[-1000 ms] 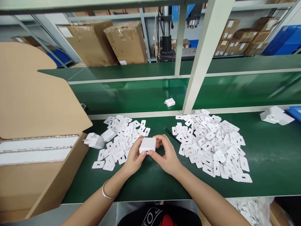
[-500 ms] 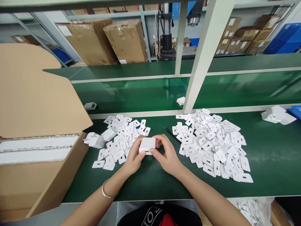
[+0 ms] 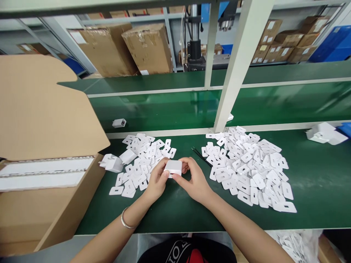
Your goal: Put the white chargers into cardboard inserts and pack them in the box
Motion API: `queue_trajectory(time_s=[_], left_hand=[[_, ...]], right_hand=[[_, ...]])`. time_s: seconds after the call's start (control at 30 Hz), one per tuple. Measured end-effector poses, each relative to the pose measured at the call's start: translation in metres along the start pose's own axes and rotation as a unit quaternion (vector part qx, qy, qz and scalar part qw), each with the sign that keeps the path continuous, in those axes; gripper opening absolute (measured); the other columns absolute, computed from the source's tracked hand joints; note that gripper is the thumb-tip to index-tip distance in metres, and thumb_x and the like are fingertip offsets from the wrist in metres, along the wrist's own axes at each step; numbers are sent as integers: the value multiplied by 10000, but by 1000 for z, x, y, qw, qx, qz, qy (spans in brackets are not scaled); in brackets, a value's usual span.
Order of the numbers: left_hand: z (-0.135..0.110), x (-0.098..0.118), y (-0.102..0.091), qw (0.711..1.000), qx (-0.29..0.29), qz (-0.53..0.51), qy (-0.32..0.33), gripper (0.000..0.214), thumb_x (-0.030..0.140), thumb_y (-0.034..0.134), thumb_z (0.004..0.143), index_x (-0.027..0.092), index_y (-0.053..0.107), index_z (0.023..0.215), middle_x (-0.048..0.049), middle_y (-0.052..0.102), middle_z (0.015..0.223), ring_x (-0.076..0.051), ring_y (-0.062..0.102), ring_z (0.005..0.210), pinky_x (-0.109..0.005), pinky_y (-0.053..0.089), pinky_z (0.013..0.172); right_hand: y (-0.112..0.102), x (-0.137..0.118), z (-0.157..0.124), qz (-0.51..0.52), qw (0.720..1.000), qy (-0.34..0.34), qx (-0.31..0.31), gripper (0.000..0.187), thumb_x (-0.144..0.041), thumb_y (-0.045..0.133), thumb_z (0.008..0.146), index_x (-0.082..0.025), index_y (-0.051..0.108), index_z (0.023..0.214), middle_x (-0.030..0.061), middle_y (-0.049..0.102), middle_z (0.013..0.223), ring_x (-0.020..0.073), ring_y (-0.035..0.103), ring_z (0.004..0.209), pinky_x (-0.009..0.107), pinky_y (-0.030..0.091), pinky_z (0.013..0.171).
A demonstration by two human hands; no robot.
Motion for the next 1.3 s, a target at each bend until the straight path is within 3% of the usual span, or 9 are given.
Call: queue_trajectory(time_s=[0.2, 0.37, 0.63, 0.97, 1.3], left_hand=[[0, 2, 0, 1000, -2, 13, 4, 549, 757, 476, 969, 217, 534, 892, -31, 535, 841, -200, 512, 747, -339, 406, 676], [0, 7, 6, 999, -40, -11, 25, 553, 745, 410, 1006, 215, 564, 1029, -51, 546, 932, -218, 528, 813, -359, 427, 721], [-3, 7, 9, 998, -55, -14, 41, 445, 652, 480, 1026, 218, 553, 1097, -49, 533, 969, -210, 522, 820, -345, 416, 717], [-1, 10, 4, 998, -32, -8, 57, 423, 625, 536, 1012, 205, 575, 1037, -40, 523, 919, -202, 500, 805, -334, 389, 706], [2, 2, 4, 999, -41, -28, 8, 522, 715, 445, 1014, 206, 537, 939, -27, 519, 882, -194, 490, 775, -334, 390, 701]], right_hand=[[-2, 1, 0, 12, 1000, 5, 10, 350, -502, 725, 958, -268, 613, 1193, 56, 649, 1050, 225, 631, 919, 400, 559, 836], [-4, 1, 1, 29, 999, -5, 25, 396, -544, 719, 958, -273, 600, 1221, 61, 646, 1067, 233, 643, 947, 405, 560, 860], [-3, -3, 0, 25, 999, -26, 7, 400, -573, 635, 1009, -286, 575, 1281, 75, 616, 1124, 248, 640, 1015, 418, 551, 896], [-3, 4, 1, 58, 998, -6, 1, 331, -549, 596, 1040, -277, 606, 1229, 56, 611, 1073, 227, 622, 972, 380, 526, 850], [-2, -2, 1, 12, 1000, -14, -5, 288, -502, 608, 1031, -274, 590, 1206, 45, 583, 1043, 217, 590, 940, 389, 512, 869]])
Point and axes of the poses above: each hand's wrist, its own z-axis towards the middle knuckle, its own y-axis out of the palm, x = y × z, the point moved 10 cm from there along z, towards the middle knuckle
